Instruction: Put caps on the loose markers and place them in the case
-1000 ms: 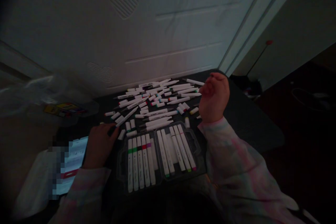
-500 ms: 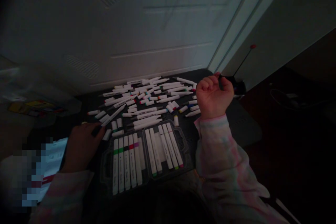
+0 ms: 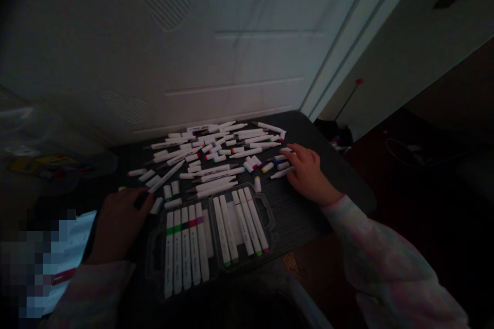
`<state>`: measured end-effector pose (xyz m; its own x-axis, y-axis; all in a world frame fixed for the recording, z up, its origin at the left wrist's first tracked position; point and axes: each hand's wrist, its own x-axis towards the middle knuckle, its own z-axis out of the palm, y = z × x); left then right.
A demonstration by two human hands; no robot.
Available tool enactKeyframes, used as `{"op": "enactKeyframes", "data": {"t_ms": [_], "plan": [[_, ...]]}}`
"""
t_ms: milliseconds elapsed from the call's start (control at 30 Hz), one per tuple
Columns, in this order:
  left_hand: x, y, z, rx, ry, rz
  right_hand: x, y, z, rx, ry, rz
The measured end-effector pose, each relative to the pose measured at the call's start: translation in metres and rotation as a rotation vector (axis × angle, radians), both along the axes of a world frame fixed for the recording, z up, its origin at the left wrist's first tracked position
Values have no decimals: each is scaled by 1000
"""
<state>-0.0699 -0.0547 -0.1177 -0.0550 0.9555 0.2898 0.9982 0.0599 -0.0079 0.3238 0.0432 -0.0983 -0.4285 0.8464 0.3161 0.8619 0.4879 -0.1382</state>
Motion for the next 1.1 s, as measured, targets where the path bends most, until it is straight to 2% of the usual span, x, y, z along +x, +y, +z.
{"op": "enactKeyframes", "data": {"t_ms": [100,200,467,600,733,867,967,1033,1100], "plan": [[0,-1,-1,2,3,-10,8,3,-19,-20,-134,-46],[0,-1,-2,-3,6,-24,1,12,-27,-27,-172,-30],[-4,-2,-3,-45,-7,-29,-35,38,-31,3,-152,83],[-4,-2,-3,-30,-23,-41,-40,42,-32,10,-125,89],[-7,-2,-3,-14,-97,-26,-38,43,-34,49,3,42],[-6,-2,6,5,-328,119,-35,45,-38,92,100,-17],[-1,-4,18,45,-621,241,-35,45,-39,119,156,-37],[4,-5,25,70,-929,308,-34,46,-40,134,183,-37],[8,-6,27,72,-1348,326,-34,47,-41,145,199,-32]]}}
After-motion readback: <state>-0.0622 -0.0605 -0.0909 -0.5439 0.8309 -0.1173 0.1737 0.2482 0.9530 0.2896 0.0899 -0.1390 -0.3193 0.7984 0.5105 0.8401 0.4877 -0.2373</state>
